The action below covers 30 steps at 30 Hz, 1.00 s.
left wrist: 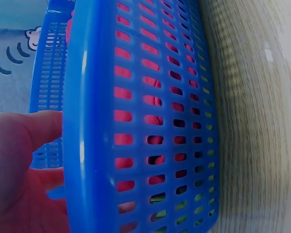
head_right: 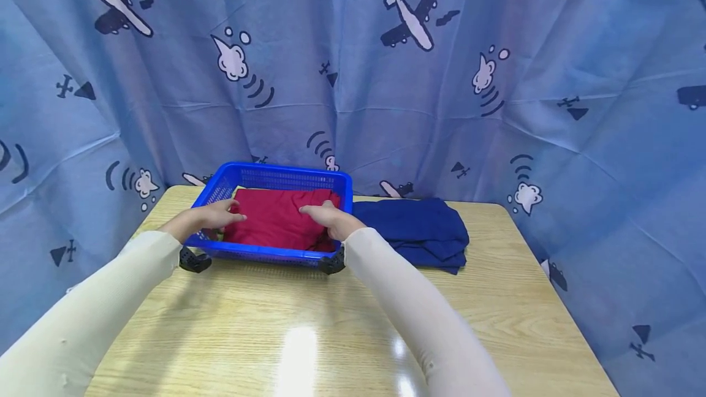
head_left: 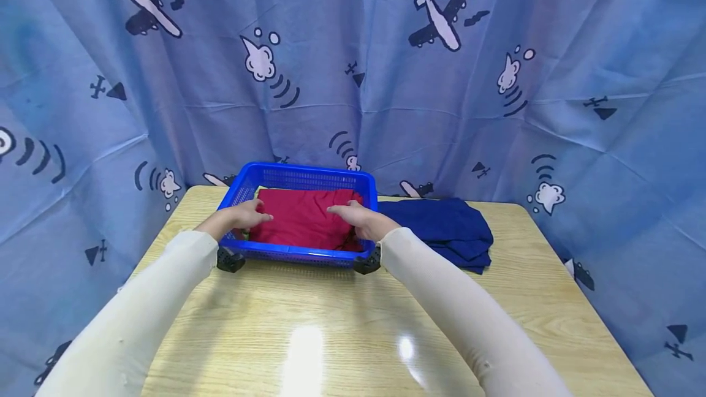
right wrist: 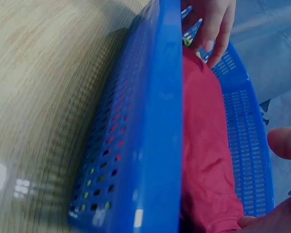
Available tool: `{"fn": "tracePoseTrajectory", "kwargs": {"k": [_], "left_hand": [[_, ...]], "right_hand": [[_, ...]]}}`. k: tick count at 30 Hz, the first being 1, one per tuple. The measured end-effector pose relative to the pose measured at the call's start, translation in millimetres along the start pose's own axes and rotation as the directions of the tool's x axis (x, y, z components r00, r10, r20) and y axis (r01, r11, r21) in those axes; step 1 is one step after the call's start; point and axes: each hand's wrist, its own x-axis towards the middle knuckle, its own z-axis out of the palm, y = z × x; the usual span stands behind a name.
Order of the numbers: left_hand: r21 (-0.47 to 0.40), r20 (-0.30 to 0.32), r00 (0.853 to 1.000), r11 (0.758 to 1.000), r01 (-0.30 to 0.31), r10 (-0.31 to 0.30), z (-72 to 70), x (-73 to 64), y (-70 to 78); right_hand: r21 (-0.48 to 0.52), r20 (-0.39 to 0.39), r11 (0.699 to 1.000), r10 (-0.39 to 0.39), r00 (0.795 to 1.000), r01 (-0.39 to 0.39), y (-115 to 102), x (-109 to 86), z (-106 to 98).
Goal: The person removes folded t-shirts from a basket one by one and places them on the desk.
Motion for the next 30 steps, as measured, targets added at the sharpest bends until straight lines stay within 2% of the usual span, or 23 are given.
{"fn": "tracePoseTrajectory", "kwargs": {"k": [5,11,14,20,23,26,30], "left_hand": [[-0.040,-0.030,0.999,0.998,-0.041,0.040,1.1,2.7,0.3],[-0.062,-0.022,0.999,0.998,-0.030,0.029,0.9,3.6,-0.1],[-0.051,-0.011,1.000,0.998,-0.027,0.027,0.0,3.4,-1.3],[-0.035,-0.033,0.998,0.998,-0.053,0.052,1.0,5.1,-2.7],[-0.053,-0.044,0.997,0.997,-0.063,0.061,1.7,6.0,-2.5],[-0.084,-0.045,0.996,0.993,-0.077,0.074,2.0,7.3,-3.1],[-0.142,-0.007,0.997,0.987,-0.081,0.080,1.0,8.8,-5.8]], "right_hand": [[0.060,-0.029,0.998,0.037,0.999,-0.035,-1.4,4.4,-4.2],[0.096,-0.061,0.995,0.044,0.997,-0.038,-3.0,8.1,-9.1],[0.082,-0.040,0.996,0.027,0.999,-0.023,-3.8,8.4,-8.9],[-0.010,-0.025,0.999,-0.042,0.999,0.041,-5.4,8.2,-7.1],[-0.038,0.004,0.997,-0.064,0.998,0.064,-6.0,8.9,-7.6],[-0.015,0.063,0.997,-0.080,0.995,0.081,-5.0,10.6,-8.1],[-0.019,0.104,0.996,-0.088,0.991,0.090,-2.6,12.9,-10.8]]}}
